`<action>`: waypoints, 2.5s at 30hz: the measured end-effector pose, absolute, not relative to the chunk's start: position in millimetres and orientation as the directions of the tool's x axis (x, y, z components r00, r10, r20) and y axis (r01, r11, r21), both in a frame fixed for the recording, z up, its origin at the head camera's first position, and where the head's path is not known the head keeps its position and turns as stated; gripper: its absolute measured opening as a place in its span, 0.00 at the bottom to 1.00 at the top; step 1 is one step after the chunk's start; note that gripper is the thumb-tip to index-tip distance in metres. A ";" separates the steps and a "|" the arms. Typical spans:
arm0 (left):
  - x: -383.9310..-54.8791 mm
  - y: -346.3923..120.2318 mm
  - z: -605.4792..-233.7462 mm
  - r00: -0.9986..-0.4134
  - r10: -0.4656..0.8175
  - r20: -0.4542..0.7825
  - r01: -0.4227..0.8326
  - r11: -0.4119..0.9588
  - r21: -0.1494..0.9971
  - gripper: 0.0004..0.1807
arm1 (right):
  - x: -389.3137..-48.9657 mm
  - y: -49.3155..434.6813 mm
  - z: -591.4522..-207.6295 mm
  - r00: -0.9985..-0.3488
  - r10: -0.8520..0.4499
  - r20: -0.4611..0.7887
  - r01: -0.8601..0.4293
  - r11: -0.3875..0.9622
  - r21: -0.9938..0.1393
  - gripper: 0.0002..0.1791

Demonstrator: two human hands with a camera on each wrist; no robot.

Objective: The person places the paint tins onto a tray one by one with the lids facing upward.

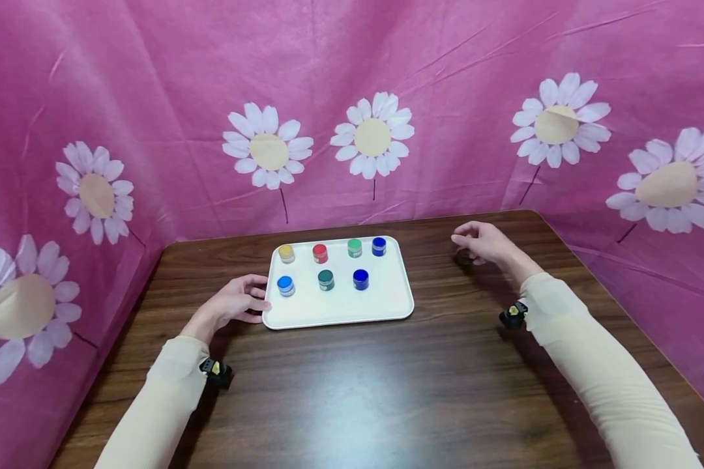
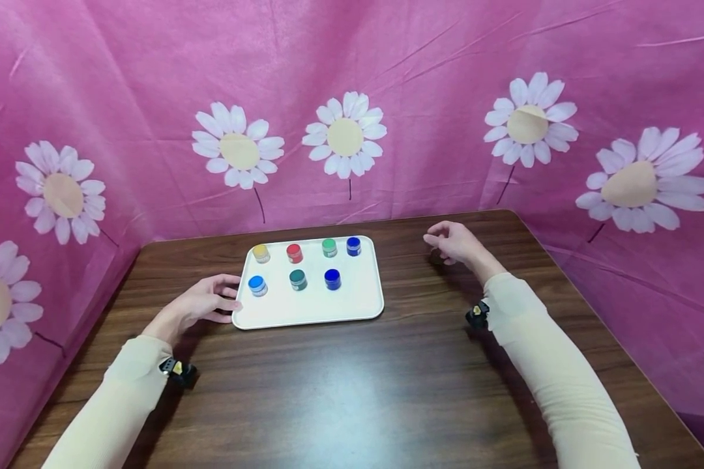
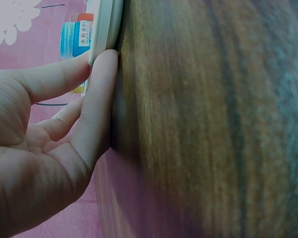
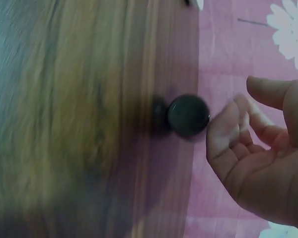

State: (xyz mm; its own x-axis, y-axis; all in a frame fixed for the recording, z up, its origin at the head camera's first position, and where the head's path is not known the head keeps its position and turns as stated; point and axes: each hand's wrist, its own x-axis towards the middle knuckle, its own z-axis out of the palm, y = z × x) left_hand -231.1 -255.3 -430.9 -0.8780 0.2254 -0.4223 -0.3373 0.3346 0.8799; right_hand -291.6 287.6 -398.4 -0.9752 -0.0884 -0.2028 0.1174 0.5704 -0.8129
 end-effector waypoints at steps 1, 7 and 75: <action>-231.0 -255.1 -430.2 -0.878 0.229 -0.420 -0.334 0.335 0.881 0.39 | -290.9 290.8 -399.3 -0.977 -0.071 -0.200 0.121 0.587 -0.800 0.27; -232.0 -254.5 -428.3 -0.876 0.232 -0.422 -0.335 0.337 0.880 0.38 | -287.8 302.8 -409.6 -0.955 -0.033 -0.295 0.210 0.627 -0.750 0.37; -233.4 -258.8 -430.9 -0.875 0.217 -0.433 -0.346 0.343 0.873 0.38 | -290.3 281.8 -394.3 -0.817 -0.349 -0.459 0.246 0.508 -0.825 0.35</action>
